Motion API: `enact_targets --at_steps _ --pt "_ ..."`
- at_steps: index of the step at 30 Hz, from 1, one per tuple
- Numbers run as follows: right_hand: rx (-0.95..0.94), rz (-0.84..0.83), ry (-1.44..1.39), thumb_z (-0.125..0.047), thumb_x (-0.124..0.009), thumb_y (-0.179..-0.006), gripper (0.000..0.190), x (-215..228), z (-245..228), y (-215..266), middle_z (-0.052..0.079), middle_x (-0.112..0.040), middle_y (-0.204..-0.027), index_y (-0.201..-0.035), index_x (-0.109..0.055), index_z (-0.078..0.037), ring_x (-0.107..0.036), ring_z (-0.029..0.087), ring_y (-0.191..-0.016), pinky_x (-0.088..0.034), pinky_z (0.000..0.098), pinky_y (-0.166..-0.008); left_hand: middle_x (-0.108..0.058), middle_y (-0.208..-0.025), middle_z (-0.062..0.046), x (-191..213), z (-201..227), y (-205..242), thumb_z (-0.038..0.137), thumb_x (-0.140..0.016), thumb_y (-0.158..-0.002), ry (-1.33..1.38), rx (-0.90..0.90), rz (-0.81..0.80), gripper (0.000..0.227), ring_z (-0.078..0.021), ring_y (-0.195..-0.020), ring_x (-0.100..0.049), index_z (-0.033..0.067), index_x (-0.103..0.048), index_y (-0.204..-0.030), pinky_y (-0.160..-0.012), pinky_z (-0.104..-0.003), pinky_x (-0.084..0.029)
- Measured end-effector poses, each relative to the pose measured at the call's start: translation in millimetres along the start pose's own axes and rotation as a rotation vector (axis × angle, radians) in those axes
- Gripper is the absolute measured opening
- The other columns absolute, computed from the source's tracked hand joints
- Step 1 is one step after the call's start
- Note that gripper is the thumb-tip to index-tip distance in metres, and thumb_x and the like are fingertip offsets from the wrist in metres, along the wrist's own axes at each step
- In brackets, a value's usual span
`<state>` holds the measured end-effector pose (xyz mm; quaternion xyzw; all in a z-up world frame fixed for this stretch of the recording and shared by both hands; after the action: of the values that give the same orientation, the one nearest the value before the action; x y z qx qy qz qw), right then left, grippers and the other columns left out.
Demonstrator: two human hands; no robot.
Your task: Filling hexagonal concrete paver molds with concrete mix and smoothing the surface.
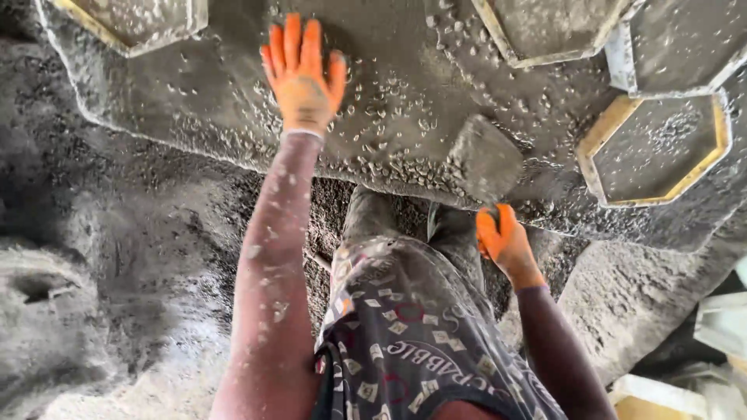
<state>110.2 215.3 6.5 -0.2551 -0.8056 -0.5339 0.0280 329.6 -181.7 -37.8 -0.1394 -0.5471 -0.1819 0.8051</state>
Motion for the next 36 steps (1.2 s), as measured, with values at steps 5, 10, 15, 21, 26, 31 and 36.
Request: enact_targets --at_steps 5,10,15,21,26,31,36 --pt "0.148 -0.204 -0.058 -0.025 -0.062 -0.101 0.024 -68.5 -69.4 -16.0 0.004 -0.058 -0.073 -0.111 -0.056 -0.004 -0.051 0.012 -0.052 -0.041 0.0299 -0.044 -0.045 -0.162 -0.007 -4.1 -17.4 -9.1 0.037 -0.061 -0.109 0.068 -0.155 -0.007 0.047 -0.0432 -0.152 -0.032 0.0149 -0.057 -0.150 -0.126 -0.059 -0.023" --pt "0.106 -0.196 0.046 -0.025 -0.061 -0.100 0.025 -78.7 -74.2 -34.2 0.004 -0.056 -0.071 -0.112 -0.054 -0.004 -0.049 0.012 -0.050 -0.040 0.0305 -0.042 -0.047 -0.160 -0.005 -7.4 -11.3 5.0 0.037 -0.062 -0.105 0.116 -0.252 -0.036 0.048 -0.0395 -0.150 -0.035 0.0145 -0.060 -0.147 -0.126 -0.056 -0.024" --pt "0.154 -0.242 0.145 -0.024 -0.061 -0.096 0.028 -65.5 -97.0 -47.2 0.005 -0.057 -0.068 -0.119 -0.053 -0.010 -0.050 0.012 -0.048 -0.041 0.0310 -0.042 -0.046 -0.160 -0.004 -12.1 -4.0 4.0 0.039 -0.063 -0.106 0.113 -0.306 0.000 0.049 -0.0379 -0.151 -0.034 0.0143 -0.059 -0.147 -0.126 -0.056 -0.023" --pt "0.239 -0.306 0.188 -0.022 -0.062 -0.098 0.021 -55.7 -109.0 -59.3 0.002 -0.058 -0.072 -0.111 -0.057 -0.006 -0.050 0.010 -0.053 -0.045 0.0291 -0.046 -0.046 -0.158 -0.012 -34.2 47.4 14.4 0.041 -0.062 -0.103 0.105 -0.364 -0.096 0.054 -0.0383 -0.148 -0.037 0.0089 -0.056 -0.146 -0.124 -0.057 -0.027" --pt "0.270 -0.279 0.322 -0.031 -0.061 -0.098 0.026 -71.3 -132.1 -47.0 0.007 -0.056 -0.062 -0.110 -0.055 -0.008 -0.050 0.019 -0.049 -0.041 0.0386 -0.045 -0.053 -0.153 -0.007 -35.7 103.4 26.6 0.040 -0.062 -0.102 0.271 -0.286 0.004 0.049 -0.0355 -0.146 -0.047 0.0118 -0.059 -0.142 -0.124 -0.052 -0.035" --pt "0.686 -0.134 0.630 -0.040 -0.065 -0.098 0.039 -120.9 -132.6 -67.0 0.024 -0.064 -0.067 -0.105 -0.055 -0.003 -0.064 0.044 -0.064 -0.047 0.0523 -0.054 -0.051 -0.158 -0.009 -33.2 71.5 44.9 0.035 -0.059 -0.107 0.211 -0.282 0.018 0.047 -0.0374 -0.148 -0.047 0.0104 -0.057 -0.146 -0.126 -0.050 -0.035" --pt "0.682 -0.213 0.663 -0.042 -0.060 -0.097 0.043 -151.8 -159.8 -65.8 0.026 -0.067 -0.072 -0.109 -0.054 -0.001 -0.068 0.046 -0.069 -0.050 0.0550 -0.061 -0.052 -0.153 -0.007 4.5 43.0 31.0 0.041 -0.064 -0.099 -0.037 -0.281 0.041 0.051 -0.0363 -0.146 -0.045 0.0139 -0.059 -0.142 -0.126 -0.057 -0.028"
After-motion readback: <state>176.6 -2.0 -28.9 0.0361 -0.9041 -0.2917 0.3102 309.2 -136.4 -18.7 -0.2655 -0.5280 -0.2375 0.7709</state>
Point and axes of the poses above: each hand's wrist, its own y-axis away from the middle knuckle, its own x-axis out of the back of the hand, z = x × y, the point moved 6 cm from there along -y, towards the middle knuckle
